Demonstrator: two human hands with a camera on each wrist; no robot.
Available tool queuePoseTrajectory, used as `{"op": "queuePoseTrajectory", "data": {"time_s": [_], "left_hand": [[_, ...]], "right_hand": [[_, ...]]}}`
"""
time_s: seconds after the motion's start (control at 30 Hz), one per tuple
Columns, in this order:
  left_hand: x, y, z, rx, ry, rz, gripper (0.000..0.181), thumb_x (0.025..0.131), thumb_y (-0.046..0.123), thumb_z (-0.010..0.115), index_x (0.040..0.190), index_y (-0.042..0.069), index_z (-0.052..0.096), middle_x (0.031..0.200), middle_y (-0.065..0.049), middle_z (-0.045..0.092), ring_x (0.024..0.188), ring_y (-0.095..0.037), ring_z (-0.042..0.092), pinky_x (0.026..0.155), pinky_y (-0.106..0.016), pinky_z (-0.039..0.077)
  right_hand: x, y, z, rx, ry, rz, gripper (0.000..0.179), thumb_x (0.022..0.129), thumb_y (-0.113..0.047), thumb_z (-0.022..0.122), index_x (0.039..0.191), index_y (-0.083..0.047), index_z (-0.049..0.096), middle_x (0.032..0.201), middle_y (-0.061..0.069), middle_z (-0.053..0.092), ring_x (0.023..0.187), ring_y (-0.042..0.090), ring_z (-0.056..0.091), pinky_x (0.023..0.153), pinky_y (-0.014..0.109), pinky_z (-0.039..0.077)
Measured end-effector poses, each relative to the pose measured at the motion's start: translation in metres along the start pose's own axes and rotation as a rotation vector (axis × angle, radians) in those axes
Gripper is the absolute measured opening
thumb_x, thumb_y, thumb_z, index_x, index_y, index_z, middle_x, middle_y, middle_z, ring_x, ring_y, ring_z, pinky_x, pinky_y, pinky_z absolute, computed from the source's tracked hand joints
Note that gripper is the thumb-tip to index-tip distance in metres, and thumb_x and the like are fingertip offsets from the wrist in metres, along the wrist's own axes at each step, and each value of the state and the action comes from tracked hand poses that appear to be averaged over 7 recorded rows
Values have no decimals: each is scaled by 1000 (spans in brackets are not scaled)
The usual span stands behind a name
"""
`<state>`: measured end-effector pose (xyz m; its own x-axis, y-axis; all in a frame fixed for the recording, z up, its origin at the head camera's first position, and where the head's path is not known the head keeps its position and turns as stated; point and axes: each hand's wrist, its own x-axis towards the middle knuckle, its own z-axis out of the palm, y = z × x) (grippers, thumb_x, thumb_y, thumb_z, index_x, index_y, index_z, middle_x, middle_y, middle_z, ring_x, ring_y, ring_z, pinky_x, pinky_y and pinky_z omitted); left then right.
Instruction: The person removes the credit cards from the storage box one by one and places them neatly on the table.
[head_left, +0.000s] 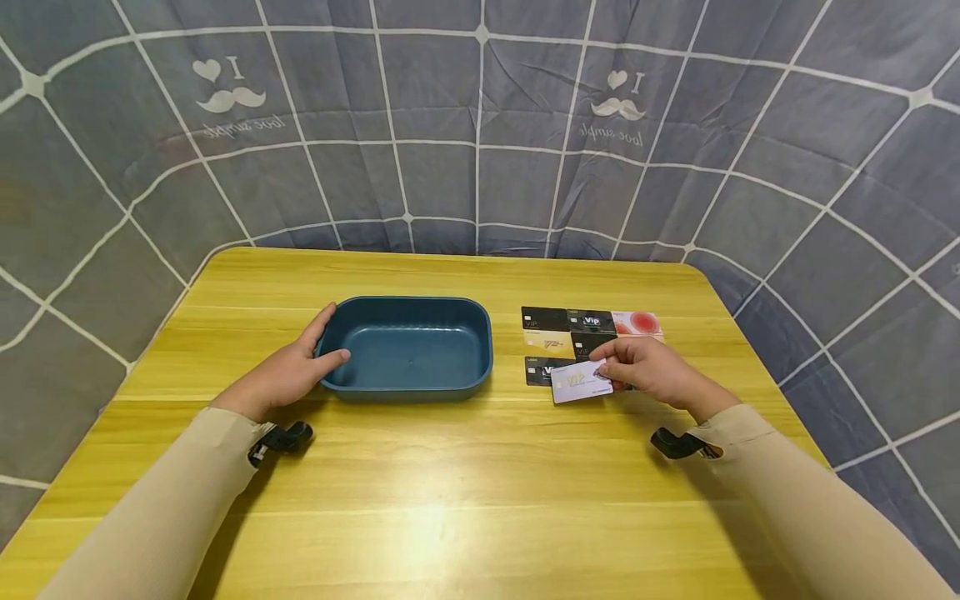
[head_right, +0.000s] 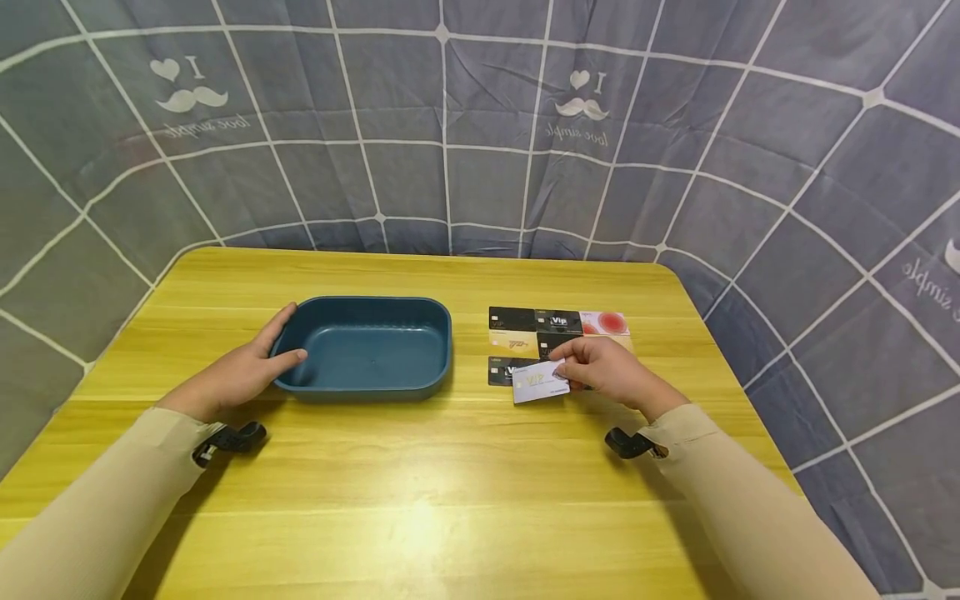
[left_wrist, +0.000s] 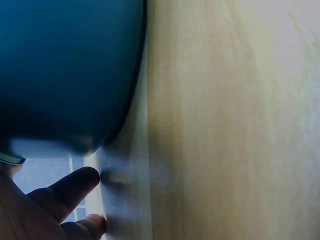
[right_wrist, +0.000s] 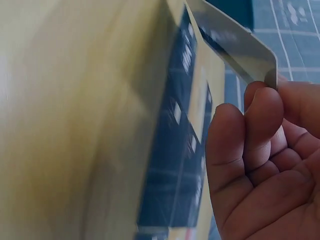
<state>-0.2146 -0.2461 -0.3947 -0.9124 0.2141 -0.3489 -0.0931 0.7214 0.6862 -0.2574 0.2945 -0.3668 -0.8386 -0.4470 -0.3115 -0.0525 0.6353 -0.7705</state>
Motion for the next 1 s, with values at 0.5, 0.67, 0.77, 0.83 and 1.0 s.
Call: {"op": "queuePoseTrajectory", "data": {"time_s": [0.5, 0.67, 0.77, 0.83, 1.0], "left_hand": [[1, 4, 2, -11, 6, -8, 91, 108, 59, 47, 165, 40, -21, 177, -22, -5, 155, -61, 15, 118, -79, 22], [3, 3, 1, -16, 5, -8, 91, 108, 59, 47, 166, 39, -20, 177, -22, -6, 156, -61, 14, 118, -79, 21], [3, 3, 1, -20, 6, -9, 91, 108, 58, 47, 166, 40, -20, 177, -22, -6, 156, -61, 13, 119, -80, 20], [3, 4, 1, -18, 7, -9, 90, 108, 58, 47, 166, 40, -20, 177, -22, -6, 156, -61, 13, 119, -80, 20], [2, 5, 1, -13, 8, -14, 91, 108, 59, 47, 166, 38, -20, 176, -24, -4, 155, -61, 14, 119, -79, 20]], "right_hand": [[17, -7, 26, -222, -102, 37, 18, 97, -19, 77, 112, -10, 71, 64, -2, 54, 58, 17, 48, 58, 27, 40], [21, -6, 26, -232, -134, 63, 18, 96, -17, 77, 111, -10, 70, 65, -2, 55, 57, 16, 47, 57, 26, 38], [23, -5, 26, -247, -150, 74, 17, 96, -16, 78, 109, -11, 69, 66, -1, 55, 57, 15, 47, 57, 27, 38], [25, -5, 26, -260, -158, 70, 17, 96, -17, 78, 109, -11, 69, 67, -1, 56, 58, 15, 48, 57, 27, 38], [26, -7, 26, -277, -168, 67, 16, 96, -17, 78, 108, -12, 69, 68, -1, 56, 58, 16, 50, 57, 27, 39]]}}
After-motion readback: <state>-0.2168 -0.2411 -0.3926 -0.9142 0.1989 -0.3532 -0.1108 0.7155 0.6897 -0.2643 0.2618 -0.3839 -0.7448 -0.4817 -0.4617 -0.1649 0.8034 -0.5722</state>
